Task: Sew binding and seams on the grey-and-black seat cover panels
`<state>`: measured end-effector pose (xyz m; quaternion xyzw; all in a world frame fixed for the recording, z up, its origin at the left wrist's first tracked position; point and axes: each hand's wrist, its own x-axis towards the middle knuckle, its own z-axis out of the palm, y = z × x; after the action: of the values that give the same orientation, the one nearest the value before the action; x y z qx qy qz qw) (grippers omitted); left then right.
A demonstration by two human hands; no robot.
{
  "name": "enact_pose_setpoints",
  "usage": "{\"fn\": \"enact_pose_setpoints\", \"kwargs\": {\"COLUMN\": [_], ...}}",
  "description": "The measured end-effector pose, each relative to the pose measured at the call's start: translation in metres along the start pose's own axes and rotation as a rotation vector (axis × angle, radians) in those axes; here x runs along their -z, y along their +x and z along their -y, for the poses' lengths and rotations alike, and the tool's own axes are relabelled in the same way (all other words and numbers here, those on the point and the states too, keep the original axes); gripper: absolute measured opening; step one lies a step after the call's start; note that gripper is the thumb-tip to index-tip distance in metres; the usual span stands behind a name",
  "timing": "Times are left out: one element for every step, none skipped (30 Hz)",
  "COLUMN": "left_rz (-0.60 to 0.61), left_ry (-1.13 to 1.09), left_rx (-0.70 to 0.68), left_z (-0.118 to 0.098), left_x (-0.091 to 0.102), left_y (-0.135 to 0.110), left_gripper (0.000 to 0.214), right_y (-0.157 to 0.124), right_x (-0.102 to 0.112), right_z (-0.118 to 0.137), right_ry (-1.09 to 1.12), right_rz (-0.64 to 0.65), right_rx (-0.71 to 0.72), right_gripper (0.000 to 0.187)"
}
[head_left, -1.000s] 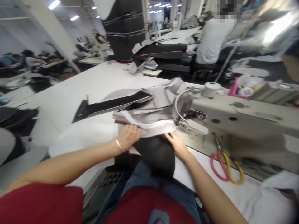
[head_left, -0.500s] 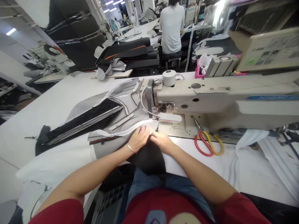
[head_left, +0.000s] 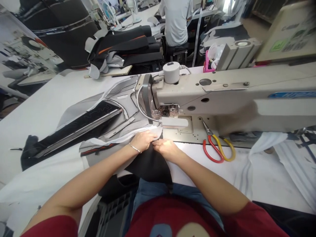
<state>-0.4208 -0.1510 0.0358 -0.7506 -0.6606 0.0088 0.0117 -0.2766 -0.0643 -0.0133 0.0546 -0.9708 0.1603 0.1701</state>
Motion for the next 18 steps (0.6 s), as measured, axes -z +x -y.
{"fn": "enact_pose_setpoints", "kwargs": {"left_rz": [-0.003, -0.005, -0.006, -0.007, -0.006, -0.003, -0.002, -0.004, -0.006, -0.008, -0.009, -0.008, 0.000, 0.012, 0.029, 0.049, 0.068, 0.090], "left_ry": [0.012, 0.023, 0.032, 0.041, 0.048, 0.053, 0.056, 0.058, 0.058, 0.058, 0.059, 0.059, 0.056, 0.052, 0.049, 0.049, 0.050, 0.055], "left_rx": [0.013, 0.023, 0.031, 0.040, 0.051, 0.063, 0.076, 0.092, 0.110, 0.126, 0.145, 0.165, 0.182, 0.194, 0.204, 0.213, 0.222, 0.231], "left_z": [-0.001, -0.002, -0.002, -0.002, -0.002, -0.002, -0.002, -0.001, -0.001, -0.001, -0.001, -0.002, -0.003, -0.004, -0.005, -0.007, -0.009, -0.010], "left_x": [0.000, -0.001, -0.001, -0.002, -0.002, -0.003, -0.003, -0.004, -0.005, -0.005, -0.006, -0.006, -0.006, -0.005, -0.005, -0.003, -0.002, 0.000], "left_y": [0.002, 0.005, 0.008, 0.011, 0.014, 0.017, 0.020, 0.023, 0.026, 0.029, 0.032, 0.034, 0.037, 0.039, 0.040, 0.041, 0.042, 0.042], "left_gripper": [0.032, 0.031, 0.030, 0.029, 0.028, 0.027, 0.027, 0.026, 0.025, 0.025, 0.025, 0.024, 0.022, 0.020, 0.018, 0.016, 0.014, 0.014], "right_y": [0.000, 0.001, 0.001, 0.002, 0.003, 0.003, 0.004, 0.005, 0.005, 0.006, 0.006, 0.006, 0.006, 0.006, 0.006, 0.006, 0.006, 0.007], "right_x": [0.001, 0.002, 0.003, 0.004, 0.005, 0.006, 0.007, 0.008, 0.008, 0.009, 0.009, 0.008, 0.008, 0.007, 0.007, 0.006, 0.006, 0.006], "right_z": [-0.001, -0.003, -0.004, -0.007, -0.009, -0.011, -0.013, -0.014, -0.015, -0.015, -0.015, -0.013, -0.011, -0.009, -0.007, -0.004, -0.002, 0.001], "right_ry": [-0.004, -0.009, -0.013, -0.016, -0.016, -0.013, -0.009, -0.007, -0.006, -0.006, -0.007, -0.008, -0.008, -0.008, -0.008, -0.008, -0.008, -0.008], "right_rz": [-0.001, -0.003, -0.004, -0.004, -0.003, 0.000, 0.003, 0.009, 0.017, 0.024, 0.031, 0.037, 0.042, 0.046, 0.051, 0.057, 0.063, 0.069], "right_rx": [-0.007, -0.018, -0.032, -0.043, -0.052, -0.056, -0.058, -0.061, -0.065, -0.068, -0.067, -0.064, -0.059, -0.053, -0.047, -0.042, -0.041, -0.042], "right_gripper": [0.021, 0.022, 0.024, 0.025, 0.027, 0.027, 0.028, 0.028, 0.028, 0.028, 0.028, 0.028, 0.027, 0.027, 0.027, 0.026, 0.026, 0.027]}}
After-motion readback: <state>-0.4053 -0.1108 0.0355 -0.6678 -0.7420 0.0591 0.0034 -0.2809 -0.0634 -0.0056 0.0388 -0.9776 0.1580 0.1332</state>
